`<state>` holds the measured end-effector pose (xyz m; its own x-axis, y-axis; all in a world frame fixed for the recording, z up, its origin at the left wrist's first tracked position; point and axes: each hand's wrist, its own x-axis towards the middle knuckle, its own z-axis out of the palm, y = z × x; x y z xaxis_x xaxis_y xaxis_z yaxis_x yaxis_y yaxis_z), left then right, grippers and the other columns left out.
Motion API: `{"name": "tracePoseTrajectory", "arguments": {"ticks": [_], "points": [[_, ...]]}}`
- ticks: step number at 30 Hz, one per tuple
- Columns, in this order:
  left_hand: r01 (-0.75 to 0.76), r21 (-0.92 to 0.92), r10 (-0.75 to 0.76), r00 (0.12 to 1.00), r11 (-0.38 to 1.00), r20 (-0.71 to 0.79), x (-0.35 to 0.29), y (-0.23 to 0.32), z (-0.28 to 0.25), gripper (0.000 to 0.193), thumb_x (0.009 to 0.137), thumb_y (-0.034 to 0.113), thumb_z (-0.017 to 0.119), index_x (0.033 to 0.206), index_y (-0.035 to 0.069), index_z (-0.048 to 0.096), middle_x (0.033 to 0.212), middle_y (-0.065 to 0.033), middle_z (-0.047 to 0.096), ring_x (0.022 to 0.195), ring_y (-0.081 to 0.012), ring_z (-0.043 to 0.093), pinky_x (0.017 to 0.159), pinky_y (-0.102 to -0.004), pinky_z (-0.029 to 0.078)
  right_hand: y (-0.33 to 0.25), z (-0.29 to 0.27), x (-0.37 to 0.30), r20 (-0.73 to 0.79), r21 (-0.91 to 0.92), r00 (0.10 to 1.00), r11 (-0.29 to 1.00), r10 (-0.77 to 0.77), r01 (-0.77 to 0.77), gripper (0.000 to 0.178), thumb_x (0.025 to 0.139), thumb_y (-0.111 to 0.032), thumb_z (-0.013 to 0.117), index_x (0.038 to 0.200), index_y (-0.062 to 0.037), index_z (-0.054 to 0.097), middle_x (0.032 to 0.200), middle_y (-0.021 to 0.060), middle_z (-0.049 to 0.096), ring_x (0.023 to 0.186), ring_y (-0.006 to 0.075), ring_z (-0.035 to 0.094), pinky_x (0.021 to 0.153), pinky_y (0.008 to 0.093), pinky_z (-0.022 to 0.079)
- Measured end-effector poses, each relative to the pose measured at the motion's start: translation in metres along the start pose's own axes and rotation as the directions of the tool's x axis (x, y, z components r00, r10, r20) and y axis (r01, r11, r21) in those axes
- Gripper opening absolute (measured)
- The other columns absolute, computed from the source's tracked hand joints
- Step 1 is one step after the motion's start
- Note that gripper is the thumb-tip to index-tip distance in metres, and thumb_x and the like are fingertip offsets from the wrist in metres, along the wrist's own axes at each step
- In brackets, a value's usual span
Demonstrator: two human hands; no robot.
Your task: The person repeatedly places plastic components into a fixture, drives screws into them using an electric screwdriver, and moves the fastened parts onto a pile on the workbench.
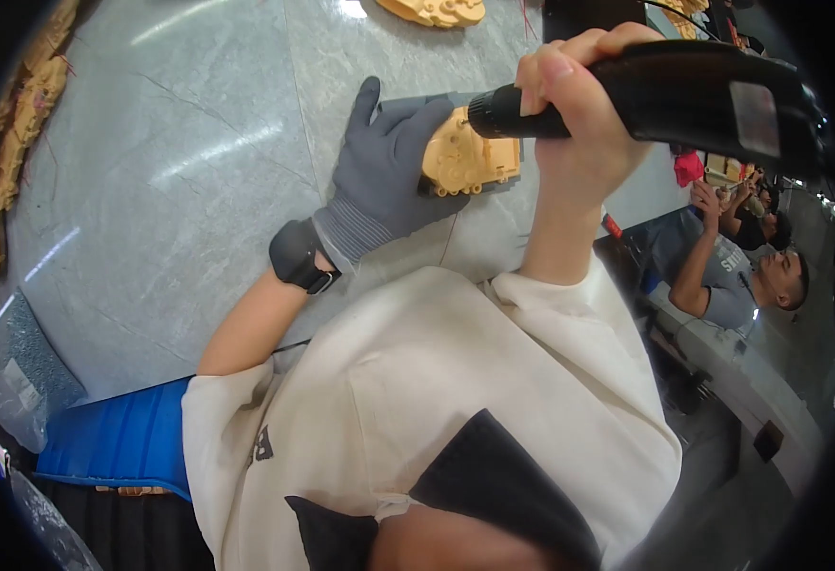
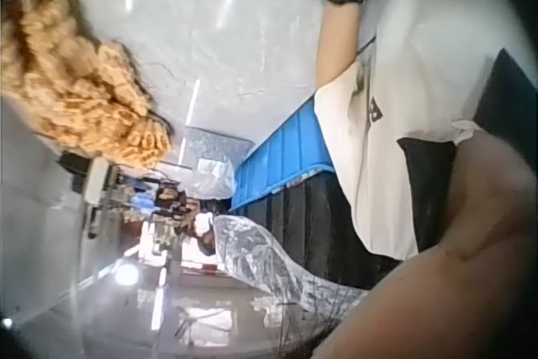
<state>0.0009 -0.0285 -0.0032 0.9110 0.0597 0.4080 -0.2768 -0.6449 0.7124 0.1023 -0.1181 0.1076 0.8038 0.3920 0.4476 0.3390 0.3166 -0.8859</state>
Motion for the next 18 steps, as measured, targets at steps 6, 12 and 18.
{"name": "tracePoseTrajectory", "arguments": {"ticks": [6, 12, 18], "points": [[0.084, -0.019, -0.084, 0.996, 0.996, 0.003, -0.003, 0.007, 0.001, 0.097, 0.057, 0.045, 0.077, 0.130, 0.001, 0.030, 0.110, -0.0130, 0.056, 0.104, -0.0282, 0.052, 0.104, -0.0550, 0.019, -0.003, -0.019, -0.002, -0.052, 0.035, 0.999, 0.999, 0.013, -0.011, 0.032, 0.073, 0.006, 0.053, 0.103, -0.0016, 0.046, 0.064, 0.0092, 0.050, 0.050, 0.0180, 0.048, 0.056, 0.0340, 0.042], [0.443, -0.102, -0.431, 0.894, 0.891, 0.122, 0.023, 0.025, -0.015, 0.074, 0.064, 0.034, 0.072, 0.121, -0.003, 0.044, 0.107, -0.0157, 0.057, 0.097, -0.0250, 0.057, 0.094, -0.0385, 0.041, -0.110, -0.060, -0.004, 0.254, 0.455, 0.915, 0.873, -0.314, 0.173, 0.047, 0.075, -0.003, 0.047, 0.121, -0.0053, 0.040, 0.074, 0.0053, 0.047, 0.058, 0.0178, 0.048, 0.067, 0.0374, 0.039], [0.166, -0.980, -0.518, 0.851, 0.110, 0.086, 0.045, 0.051, -0.103, 0.046, 0.079, 0.026, 0.064, 0.113, 0.000, 0.048, 0.102, -0.0093, 0.056, 0.094, -0.0177, 0.058, 0.080, -0.0301, 0.050, -0.154, -0.028, -0.010, 0.230, 0.682, 0.822, 0.689, -0.521, 0.246, 0.033, 0.058, 0.002, 0.072, 0.083, -0.0140, 0.058, 0.076, -0.0050, 0.058, 0.045, 0.0074, 0.056, 0.047, 0.0186, 0.043]]}}
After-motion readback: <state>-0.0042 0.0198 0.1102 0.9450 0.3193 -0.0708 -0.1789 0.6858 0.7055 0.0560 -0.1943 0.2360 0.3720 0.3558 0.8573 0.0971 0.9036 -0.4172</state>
